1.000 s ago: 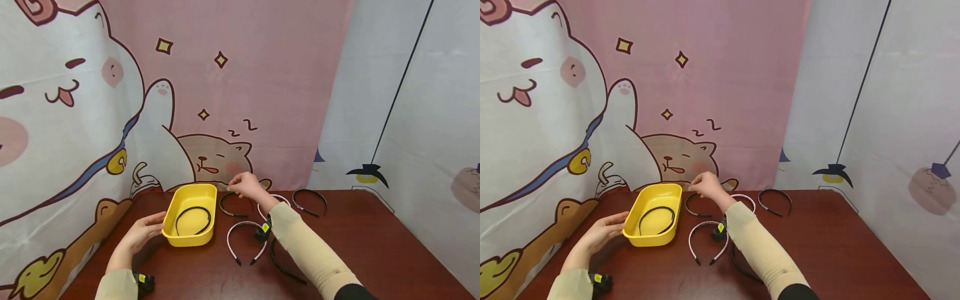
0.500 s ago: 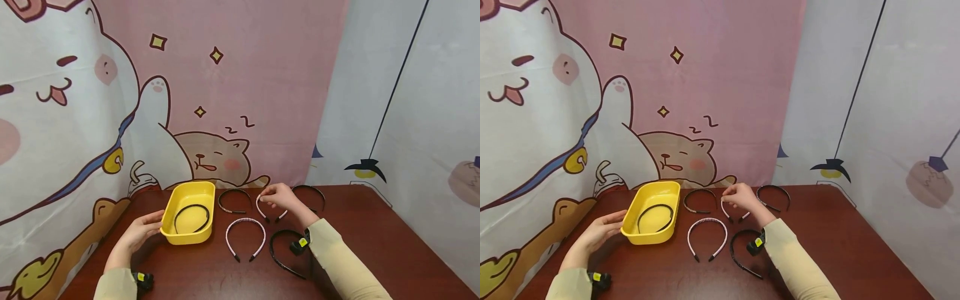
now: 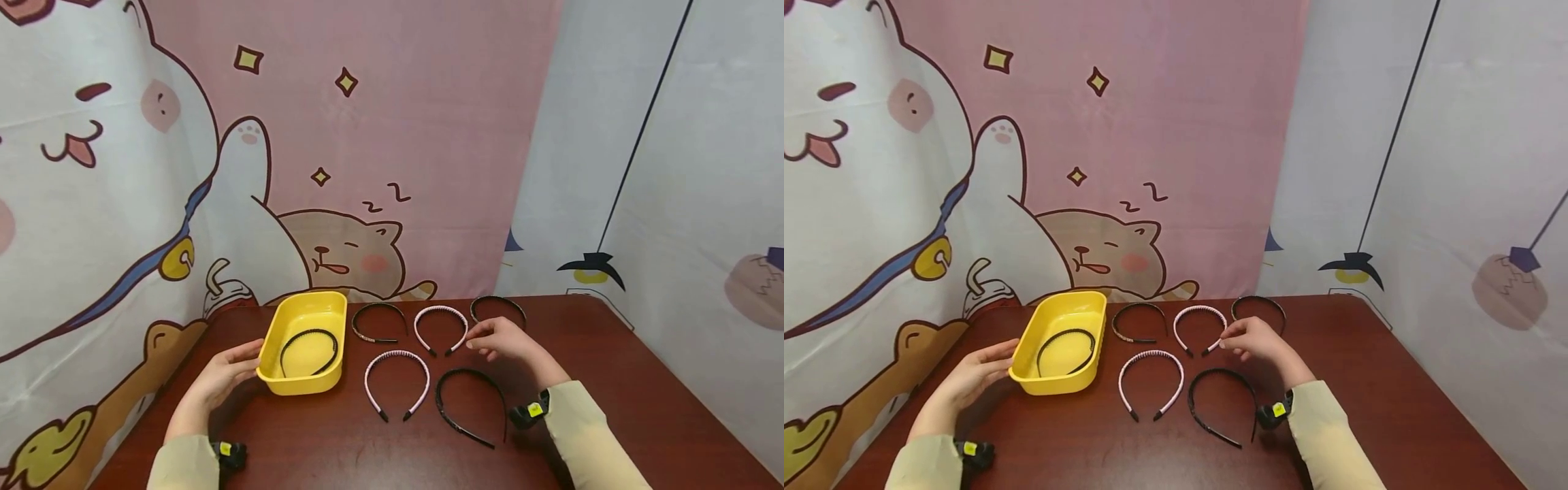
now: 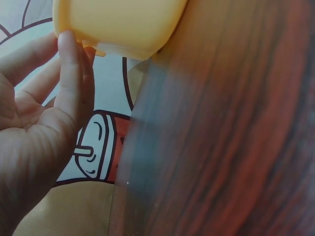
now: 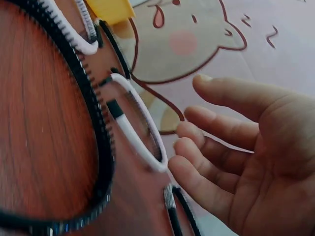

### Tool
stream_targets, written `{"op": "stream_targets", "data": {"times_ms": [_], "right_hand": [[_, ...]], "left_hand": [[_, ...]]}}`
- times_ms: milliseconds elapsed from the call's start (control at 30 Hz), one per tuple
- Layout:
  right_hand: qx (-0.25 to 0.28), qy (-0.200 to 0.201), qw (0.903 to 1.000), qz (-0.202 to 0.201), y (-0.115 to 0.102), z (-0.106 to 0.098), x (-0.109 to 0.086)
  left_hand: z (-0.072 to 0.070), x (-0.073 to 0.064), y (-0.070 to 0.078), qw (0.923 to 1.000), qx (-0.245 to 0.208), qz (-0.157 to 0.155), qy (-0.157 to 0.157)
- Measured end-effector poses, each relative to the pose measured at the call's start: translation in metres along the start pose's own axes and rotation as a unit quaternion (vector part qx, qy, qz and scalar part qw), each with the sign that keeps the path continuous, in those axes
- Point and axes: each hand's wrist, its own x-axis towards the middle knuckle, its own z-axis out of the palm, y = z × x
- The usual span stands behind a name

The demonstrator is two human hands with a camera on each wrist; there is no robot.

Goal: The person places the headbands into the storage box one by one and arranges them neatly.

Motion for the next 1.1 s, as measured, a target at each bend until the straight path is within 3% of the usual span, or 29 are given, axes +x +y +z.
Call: {"op": "stream_targets", "data": {"times_ms": [233,367,1100], "right_hand": [[0.014,-0.043,0.9990,0.004,0.021,-0.008,-0.010],[0.015,-0.046,0.9988,0.010,0.027,-0.009,-0.012],[-0.030,-0.075,0.9966,0.015,0.033,0.001,-0.015]], "left_hand": [[-0.001,0.001,0.000,1.0000,0.002,0.000,-0.002],[-0.001,0.000,-0.001,1.0000,0.001,0.001,0.002],[0.000,0.000,0.002,0.9999,0.008,-0.007,0.001]]}}
